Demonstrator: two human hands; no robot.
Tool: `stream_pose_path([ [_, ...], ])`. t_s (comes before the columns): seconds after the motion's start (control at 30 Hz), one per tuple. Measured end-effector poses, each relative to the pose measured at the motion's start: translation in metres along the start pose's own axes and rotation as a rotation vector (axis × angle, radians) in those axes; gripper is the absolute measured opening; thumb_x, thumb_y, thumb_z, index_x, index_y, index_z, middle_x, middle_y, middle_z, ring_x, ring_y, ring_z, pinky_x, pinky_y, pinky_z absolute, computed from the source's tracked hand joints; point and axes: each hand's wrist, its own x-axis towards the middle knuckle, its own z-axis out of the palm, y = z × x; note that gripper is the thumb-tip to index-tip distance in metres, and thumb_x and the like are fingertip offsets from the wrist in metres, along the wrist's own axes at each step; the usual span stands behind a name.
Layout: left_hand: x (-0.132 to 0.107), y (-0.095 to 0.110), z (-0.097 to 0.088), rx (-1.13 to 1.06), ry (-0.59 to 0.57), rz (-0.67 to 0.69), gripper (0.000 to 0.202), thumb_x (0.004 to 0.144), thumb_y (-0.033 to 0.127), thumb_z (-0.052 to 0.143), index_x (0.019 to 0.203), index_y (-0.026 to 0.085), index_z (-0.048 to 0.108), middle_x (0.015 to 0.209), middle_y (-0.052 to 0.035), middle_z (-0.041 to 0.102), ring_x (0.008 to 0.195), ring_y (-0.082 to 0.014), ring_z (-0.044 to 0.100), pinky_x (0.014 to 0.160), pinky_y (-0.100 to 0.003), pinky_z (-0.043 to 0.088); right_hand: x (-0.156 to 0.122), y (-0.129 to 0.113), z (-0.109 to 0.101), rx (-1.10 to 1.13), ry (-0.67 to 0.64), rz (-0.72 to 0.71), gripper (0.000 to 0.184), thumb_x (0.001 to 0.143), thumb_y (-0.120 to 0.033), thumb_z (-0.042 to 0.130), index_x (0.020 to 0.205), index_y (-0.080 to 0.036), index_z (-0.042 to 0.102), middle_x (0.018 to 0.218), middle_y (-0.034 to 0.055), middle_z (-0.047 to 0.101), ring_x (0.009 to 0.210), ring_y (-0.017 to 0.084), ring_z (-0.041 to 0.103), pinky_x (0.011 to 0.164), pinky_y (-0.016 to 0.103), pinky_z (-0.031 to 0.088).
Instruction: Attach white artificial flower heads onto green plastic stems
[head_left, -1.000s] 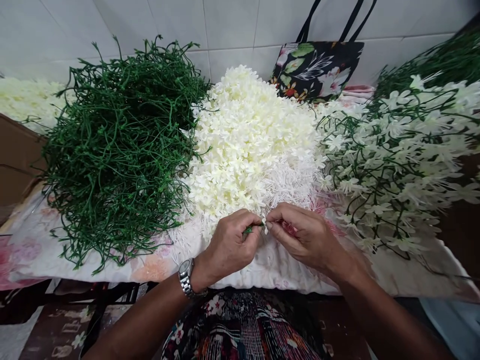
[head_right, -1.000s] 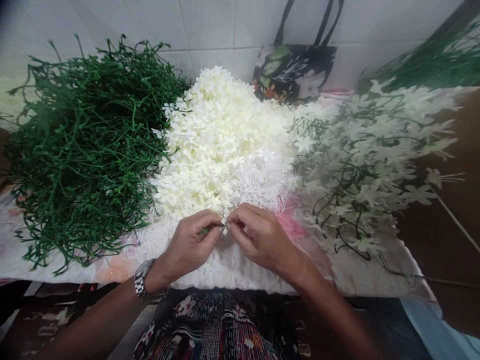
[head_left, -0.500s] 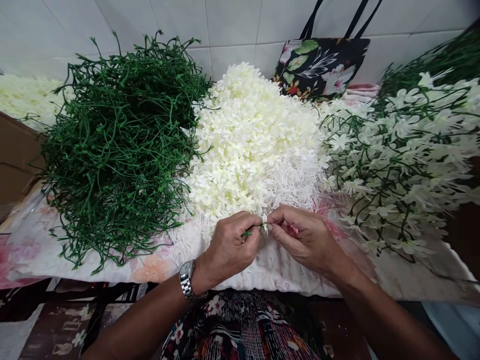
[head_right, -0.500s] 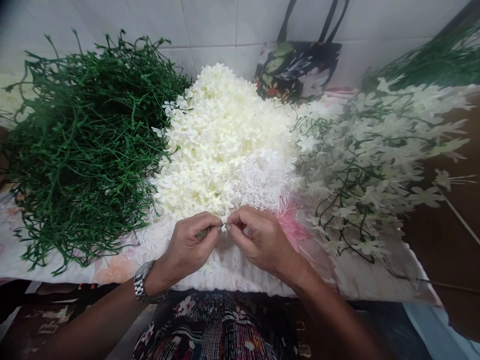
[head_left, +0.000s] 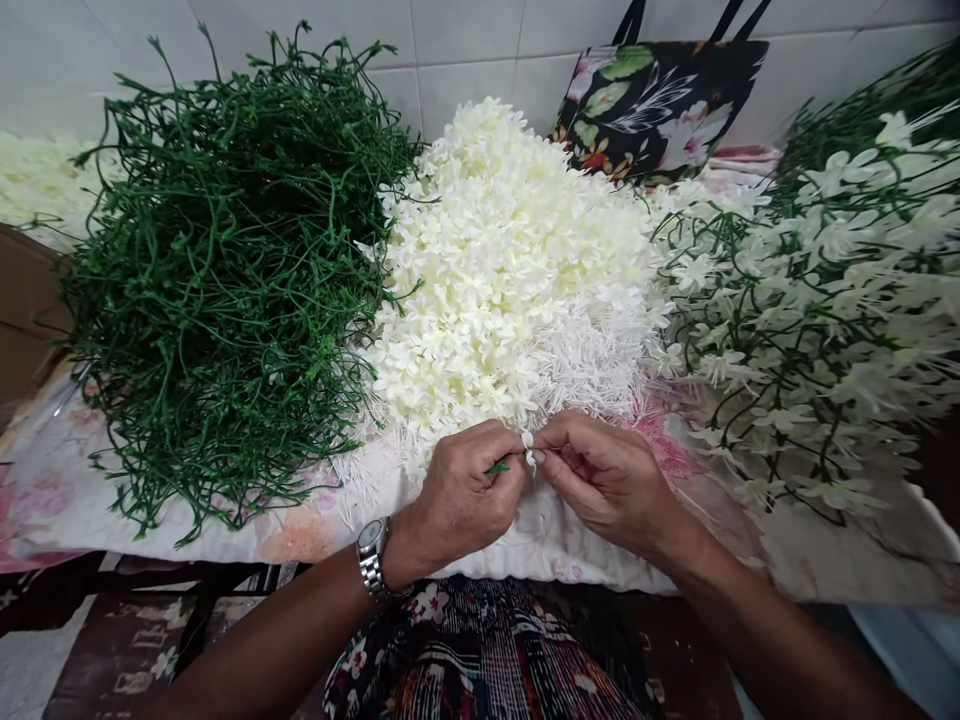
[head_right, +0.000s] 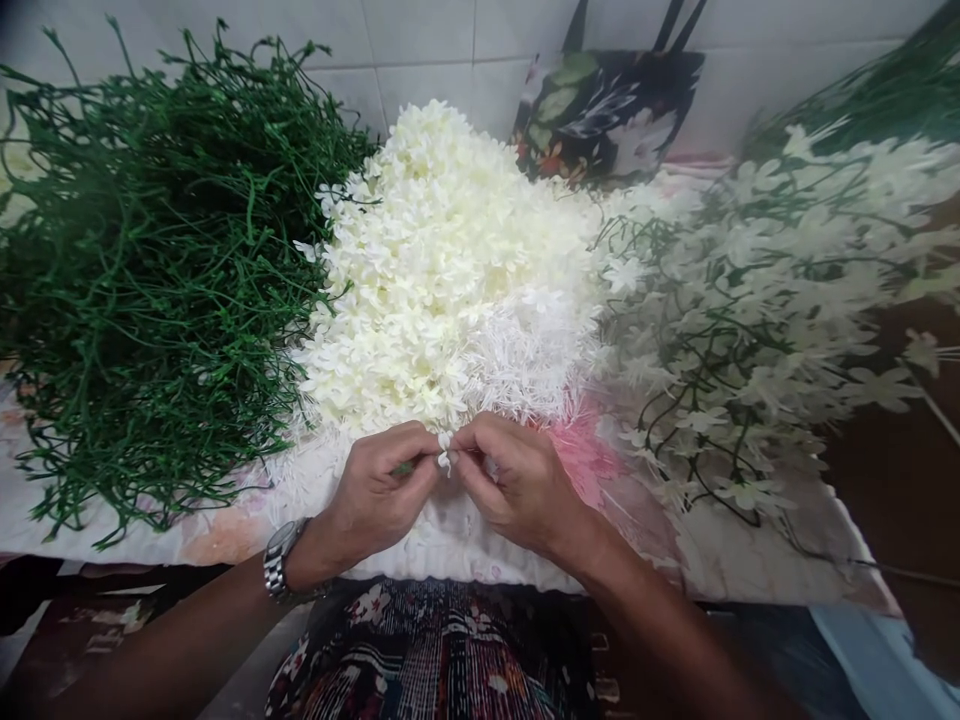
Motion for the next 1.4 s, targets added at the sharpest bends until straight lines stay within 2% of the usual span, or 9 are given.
stream_pose_path([
  [0.4,0.002,-0.001,0.002,-0.032,-0.044,-0.101,0.017,0.07,0.006,0.042,0.059,0.018,0.046,0.055,0.0042,0.041,0.051,-0.0092,0.037,0.05,-0.023,0.03,-0.001,0.004,0.004,-0.005,0.005,-0.055,0.013,0.082,-0.007,0.044,0.078,-0.018,0.052,0.062,-0.0008,0.053,0.055,0.01,0.051,0.05,0.022,0.043],
  [0.5,0.006,0.006,-0.004,-0.204,-0.069,-0.206,0.012,0.07,0.01,0.044,0.062,0.018,0.05,0.057,0.0042,0.043,0.053,-0.009,0.038,0.051,-0.022,0.032,0.002,0.003,-0.003,0.018,0.047,-0.089,0.012,0.083,-0.007,0.047,0.081,-0.017,0.054,0.065,0.0004,0.055,0.059,0.01,0.053,0.052,0.022,0.045],
  [0.7,0.011,0.017,-0.015,-0.62,-0.263,-0.524,0.021,0.073,0.027,0.05,0.055,0.016,0.05,0.047,0.0048,0.043,0.039,-0.0049,0.034,0.038,-0.019,0.025,0.003,-0.002,-0.012,-0.105,0.098,-0.269,0.018,0.081,-0.003,0.048,0.086,-0.016,0.06,0.074,0.0048,0.06,0.069,0.012,0.057,0.059,0.024,0.049],
  [0.8,0.009,0.017,-0.017,-0.661,-0.197,-0.621,0.017,0.067,0.028,0.058,0.056,0.016,0.051,0.047,0.0038,0.049,0.037,-0.0046,0.039,0.037,-0.018,0.029,0.004,-0.005,-0.018,-0.147,0.101,-0.286,0.02,0.083,-0.005,0.049,0.092,-0.017,0.061,0.078,0.0052,0.062,0.073,0.014,0.059,0.062,0.026,0.051],
  [0.9,0.006,0.017,-0.019,-0.655,-0.069,-0.638,0.014,0.064,0.026,0.06,0.06,0.016,0.052,0.05,0.0026,0.054,0.039,-0.0058,0.044,0.04,-0.018,0.035,0.0,0.0,-0.029,-0.19,0.161,-0.161,0.018,0.084,-0.01,0.051,0.097,-0.018,0.06,0.083,0.0058,0.063,0.074,0.014,0.06,0.063,0.027,0.051],
  [0.97,0.004,0.016,-0.02,-0.659,0.013,-0.636,0.013,0.065,0.025,0.059,0.062,0.016,0.05,0.051,0.004,0.052,0.037,-0.0041,0.04,0.037,-0.017,0.031,-0.005,0.007,-0.037,-0.257,0.197,-0.058,0.015,0.084,-0.01,0.05,0.091,-0.018,0.061,0.079,0.0048,0.062,0.068,0.014,0.059,0.059,0.026,0.049],
  [1.07,0.003,0.013,-0.019,-0.693,0.088,-0.622,0.014,0.067,0.024,0.059,0.064,0.018,0.046,0.05,0.0079,0.041,0.038,-0.0019,0.029,0.035,-0.014,0.019,-0.016,0.016,-0.042,-0.354,0.097,0.011,0.015,0.085,-0.012,0.048,0.08,-0.017,0.061,0.067,0.003,0.058,0.061,0.013,0.054,0.056,0.026,0.044],
  [1.27,-0.003,0.002,-0.011,-0.666,0.108,-0.577,0.015,0.07,0.022,0.058,0.064,0.018,0.044,0.057,0.0073,0.039,0.045,-0.0033,0.03,0.04,-0.014,0.023,-0.018,-0.001,-0.017,-0.468,-0.165,0.003,0.017,0.086,-0.014,0.048,0.074,-0.015,0.059,0.068,0.0045,0.059,0.065,0.015,0.054,0.06,0.026,0.04],
  [1.4,-0.012,0.005,-0.017,-0.528,0.091,-0.548,0.009,0.069,0.02,0.058,0.066,0.017,0.05,0.059,0.0053,0.045,0.053,-0.0069,0.04,0.048,-0.018,0.034,-0.011,-0.012,0.006,-0.596,-0.186,0.0,0.021,0.084,-0.015,0.048,0.064,-0.016,0.054,0.061,0.004,0.056,0.056,0.015,0.05,0.054,0.027,0.034],
])
